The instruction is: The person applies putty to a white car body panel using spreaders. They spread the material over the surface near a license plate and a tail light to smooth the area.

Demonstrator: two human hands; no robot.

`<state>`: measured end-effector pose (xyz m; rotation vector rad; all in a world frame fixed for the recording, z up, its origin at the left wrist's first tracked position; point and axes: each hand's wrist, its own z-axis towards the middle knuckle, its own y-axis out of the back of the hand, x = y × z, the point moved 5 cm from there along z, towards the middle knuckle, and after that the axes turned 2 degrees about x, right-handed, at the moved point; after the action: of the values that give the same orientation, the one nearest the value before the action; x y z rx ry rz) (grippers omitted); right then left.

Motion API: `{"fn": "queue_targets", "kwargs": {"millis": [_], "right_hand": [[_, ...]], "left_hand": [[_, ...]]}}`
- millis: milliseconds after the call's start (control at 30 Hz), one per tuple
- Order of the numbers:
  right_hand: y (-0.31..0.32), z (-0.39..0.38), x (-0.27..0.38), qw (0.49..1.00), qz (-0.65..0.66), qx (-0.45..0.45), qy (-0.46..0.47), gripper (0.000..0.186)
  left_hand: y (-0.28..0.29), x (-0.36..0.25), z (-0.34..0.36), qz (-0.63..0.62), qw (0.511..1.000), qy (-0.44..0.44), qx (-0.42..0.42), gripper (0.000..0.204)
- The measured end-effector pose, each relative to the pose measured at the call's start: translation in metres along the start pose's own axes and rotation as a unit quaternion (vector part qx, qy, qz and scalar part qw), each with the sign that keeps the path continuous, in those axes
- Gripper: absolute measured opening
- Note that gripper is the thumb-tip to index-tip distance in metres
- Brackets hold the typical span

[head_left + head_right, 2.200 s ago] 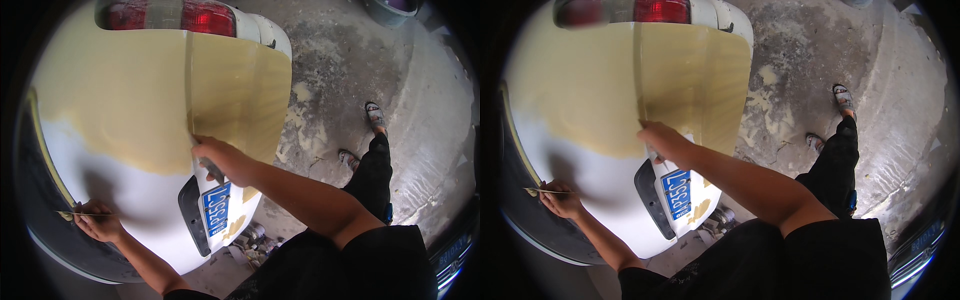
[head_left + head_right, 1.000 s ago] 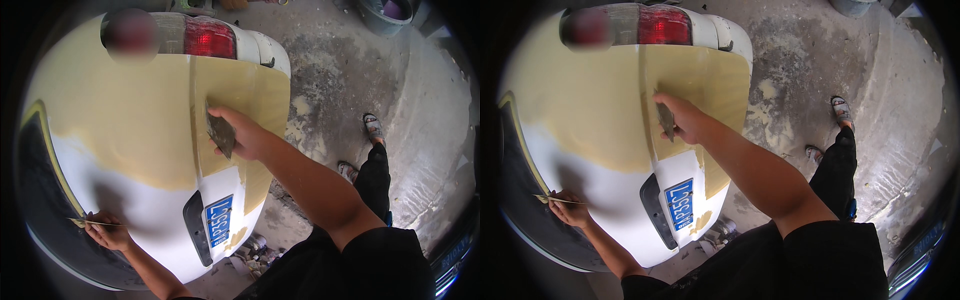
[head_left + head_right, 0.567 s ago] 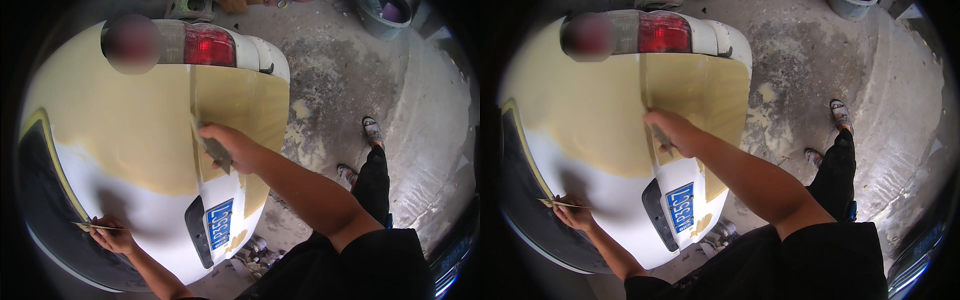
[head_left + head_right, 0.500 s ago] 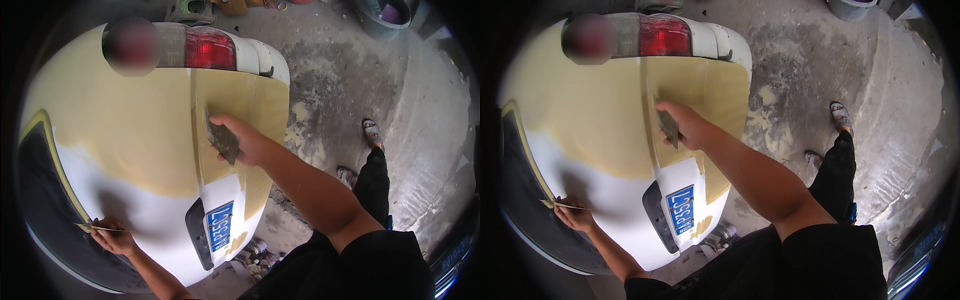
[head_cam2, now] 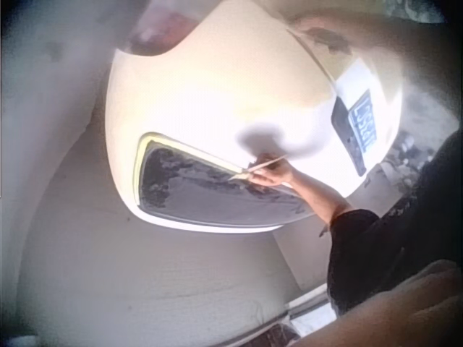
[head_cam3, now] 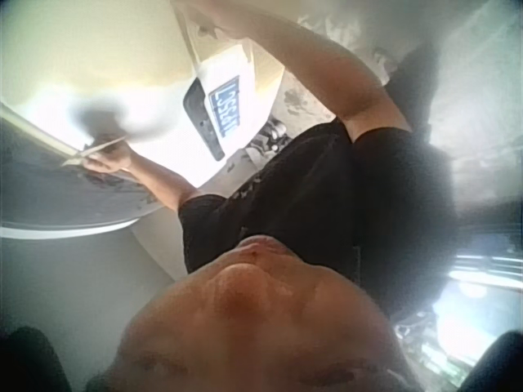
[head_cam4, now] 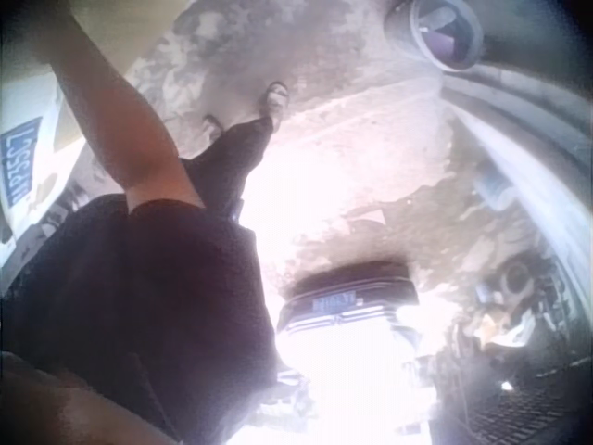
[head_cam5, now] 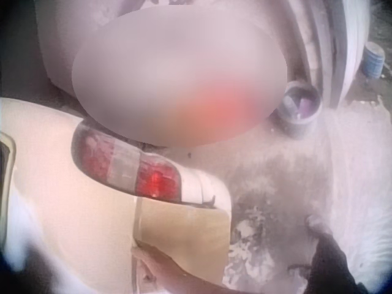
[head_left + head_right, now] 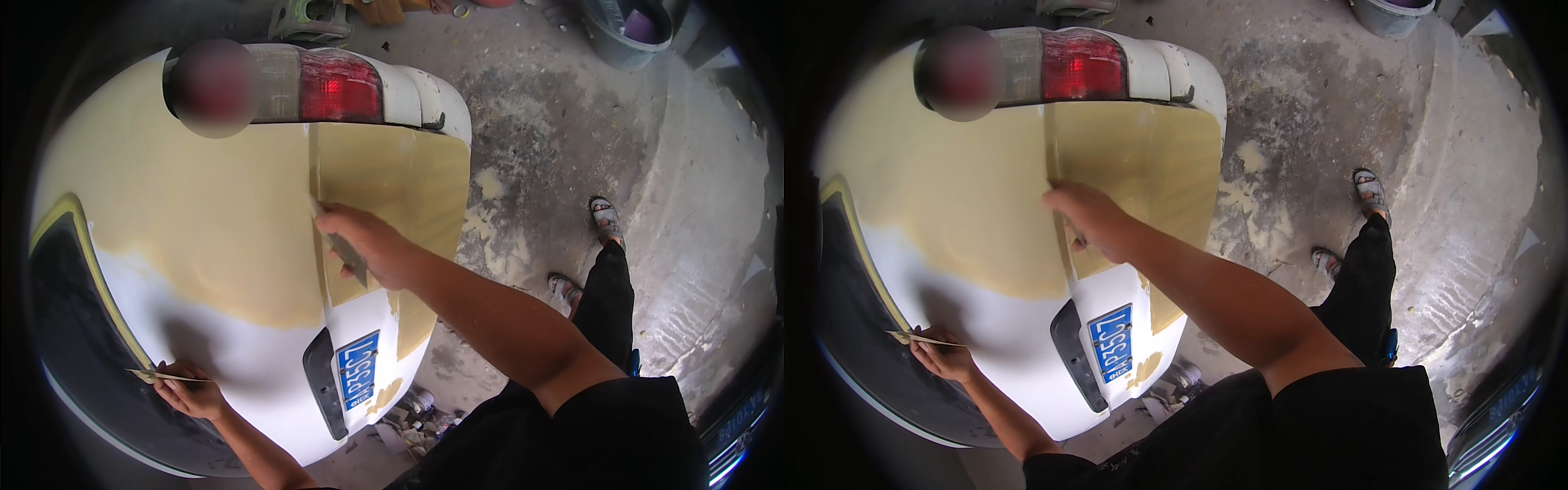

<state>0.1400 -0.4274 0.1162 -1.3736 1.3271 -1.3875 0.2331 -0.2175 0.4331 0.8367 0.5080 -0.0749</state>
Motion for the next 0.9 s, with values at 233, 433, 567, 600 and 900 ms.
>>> {"fn": "queue_targets", "kwargs": {"millis": [233, 433, 567, 600, 900], "right_hand": [[0.024, 0.036, 0.032, 0.989, 0.132, -0.010, -0.060, 0.041], [-0.012, 0.011, 0.034, 0.998, 0.053, -0.036, -0.008, 0.044], [0.003, 0.007, 0.027, 0.998, 0.040, -0.008, -0.047, 0.049], [0.018, 0.012, 0.031, 0.997, 0.066, -0.006, -0.049, 0.050], [0.001, 0.033, 0.062, 0.998, 0.062, -0.019, -0.011, 0.041]], "left_hand": [[0.002, 0.003, 0.001, -0.014, 1.000, 0.012, -0.011, 0.031], [0.000, 0.001, -0.002, 0.003, 0.999, 0.034, -0.025, 0.032], [0.000, 0.000, -0.001, 0.024, 0.999, 0.027, -0.015, 0.027], [0.003, -0.004, -0.001, 0.034, 0.998, 0.034, -0.026, 0.027], [0.002, -0.001, 0.001, 0.031, 0.997, 0.053, -0.045, 0.030]]}}
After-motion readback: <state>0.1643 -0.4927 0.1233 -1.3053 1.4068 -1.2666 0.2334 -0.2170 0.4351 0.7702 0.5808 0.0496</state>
